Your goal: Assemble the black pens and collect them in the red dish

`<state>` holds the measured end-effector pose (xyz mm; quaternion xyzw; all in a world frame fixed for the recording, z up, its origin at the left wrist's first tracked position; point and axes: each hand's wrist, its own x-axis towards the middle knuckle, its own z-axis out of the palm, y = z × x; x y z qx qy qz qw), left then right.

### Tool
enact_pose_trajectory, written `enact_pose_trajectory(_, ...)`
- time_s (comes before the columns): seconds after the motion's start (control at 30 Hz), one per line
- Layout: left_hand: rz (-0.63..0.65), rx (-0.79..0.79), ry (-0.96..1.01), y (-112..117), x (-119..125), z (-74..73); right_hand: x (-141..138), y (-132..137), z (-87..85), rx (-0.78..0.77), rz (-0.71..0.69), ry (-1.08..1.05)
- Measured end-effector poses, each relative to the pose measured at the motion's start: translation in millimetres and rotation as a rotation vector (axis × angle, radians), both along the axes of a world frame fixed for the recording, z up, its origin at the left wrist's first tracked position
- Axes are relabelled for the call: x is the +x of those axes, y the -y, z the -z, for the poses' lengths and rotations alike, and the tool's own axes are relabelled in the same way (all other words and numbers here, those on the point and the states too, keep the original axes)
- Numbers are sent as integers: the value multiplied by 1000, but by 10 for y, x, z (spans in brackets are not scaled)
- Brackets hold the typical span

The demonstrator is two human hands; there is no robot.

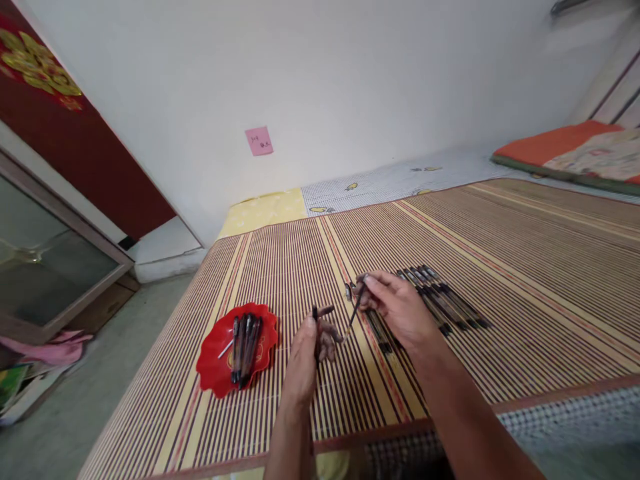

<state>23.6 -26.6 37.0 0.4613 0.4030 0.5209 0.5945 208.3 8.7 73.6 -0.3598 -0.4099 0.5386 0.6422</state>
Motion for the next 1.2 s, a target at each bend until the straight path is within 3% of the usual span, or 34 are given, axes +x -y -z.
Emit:
enact_pose_trajectory(0.2,39,-8,-73,3,8,-49,100,24,-86,51,244,-153)
enact_pose_trajectory(0.37,71,-5,-85,3,11,-49,69,35,-122,92,308,-145)
enact_pose_trajectory(0.6,146,46,-157,-3,-9,-57,43,22,-105,97,291,-130)
enact_pose_trajectory(1.0,132,52,-200,9,2,-89,46,31,-118,80,246,-90)
enact_pose_trajectory(1.2,121,123,-329,4,-20,-56,87,76,-136,144,248,45)
